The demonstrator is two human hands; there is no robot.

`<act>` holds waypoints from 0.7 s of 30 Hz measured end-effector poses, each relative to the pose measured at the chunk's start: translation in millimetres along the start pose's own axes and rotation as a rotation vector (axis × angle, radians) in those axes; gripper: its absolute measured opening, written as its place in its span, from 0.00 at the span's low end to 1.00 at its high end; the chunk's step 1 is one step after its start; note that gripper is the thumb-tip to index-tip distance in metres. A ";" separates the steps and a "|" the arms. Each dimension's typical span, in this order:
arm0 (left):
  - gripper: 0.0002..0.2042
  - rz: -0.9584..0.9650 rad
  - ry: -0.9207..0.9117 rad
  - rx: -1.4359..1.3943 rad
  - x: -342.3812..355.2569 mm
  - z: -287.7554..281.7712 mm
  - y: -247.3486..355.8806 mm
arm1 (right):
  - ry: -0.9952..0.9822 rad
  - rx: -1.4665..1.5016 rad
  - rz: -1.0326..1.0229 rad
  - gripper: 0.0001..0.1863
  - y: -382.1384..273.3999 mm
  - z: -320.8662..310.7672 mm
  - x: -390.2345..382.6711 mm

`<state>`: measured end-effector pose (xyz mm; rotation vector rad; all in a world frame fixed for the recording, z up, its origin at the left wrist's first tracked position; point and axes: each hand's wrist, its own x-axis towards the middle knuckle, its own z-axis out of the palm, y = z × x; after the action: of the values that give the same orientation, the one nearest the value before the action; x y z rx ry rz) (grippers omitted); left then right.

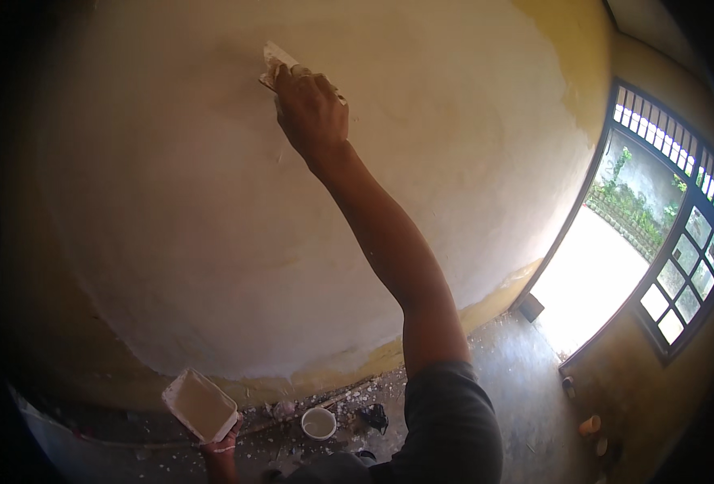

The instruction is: The person applies a coating to a wall using a putty knife, repeatedly picking up material from a small container and spreading it over the surface.

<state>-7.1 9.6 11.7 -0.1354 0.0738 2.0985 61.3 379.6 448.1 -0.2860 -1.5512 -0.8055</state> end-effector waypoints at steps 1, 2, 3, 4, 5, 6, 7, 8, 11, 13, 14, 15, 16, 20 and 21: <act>0.32 -0.002 -0.001 -0.002 1.0 1.2 -0.7 | 0.153 -0.064 -0.097 0.17 14.0 2.8 -2.3; 0.32 -0.003 -0.002 -0.004 0.6 3.0 -1.2 | 0.185 -0.082 -0.126 0.18 27.9 6.0 -3.4; 0.32 -0.003 -0.002 -0.011 0.3 3.4 -2.6 | 0.212 -0.101 -0.158 0.19 41.7 8.1 -6.5; 0.32 -0.016 0.001 -0.032 2.1 4.9 -5.6 | 0.062 -0.065 -0.139 0.20 60.0 11.2 -19.5; 0.31 -0.013 0.007 -0.018 0.9 3.3 -6.8 | 0.048 -0.059 -0.135 0.20 66.6 13.8 -41.2; 0.31 0.000 0.013 -0.002 -3.3 1.8 -5.9 | -0.086 -0.063 -0.158 0.20 64.2 12.2 -67.3; 0.31 0.015 0.017 0.027 -6.7 3.6 -0.5 | -0.212 -0.066 -0.171 0.20 59.0 4.2 -90.2; 0.31 0.020 0.006 0.048 -5.1 6.5 1.4 | -0.329 0.003 -0.045 0.20 53.4 -20.4 -108.0; 0.32 0.019 -0.010 0.028 -3.4 6.8 -0.5 | -0.203 0.207 0.381 0.18 58.2 -60.2 -107.7; 0.32 0.009 -0.012 0.036 -2.2 1.7 -4.2 | -0.172 0.095 0.751 0.17 88.8 -63.8 -76.7; 0.33 0.007 -0.015 0.042 -2.7 0.1 -3.3 | -0.186 0.150 0.900 0.18 96.5 -64.6 -54.4; 0.33 0.008 -0.022 0.047 -2.4 -1.2 -2.6 | -0.197 0.205 1.047 0.18 104.2 -60.8 -34.7; 0.33 -0.002 -0.028 0.048 -1.4 -2.9 -3.5 | -0.184 0.068 1.012 0.18 116.5 -46.8 -22.0; 0.34 0.024 -0.045 0.075 -5.7 -11.4 5.1 | -0.268 0.004 0.880 0.18 63.0 -21.5 16.3; 0.34 0.028 -0.050 0.083 -6.0 -13.9 6.8 | -0.238 -0.011 0.739 0.16 52.3 -11.8 18.1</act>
<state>-9.0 -0.4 -1.3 -0.0324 0.1336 2.1220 99.6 404.8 481.4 -0.9246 -1.4965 -0.1992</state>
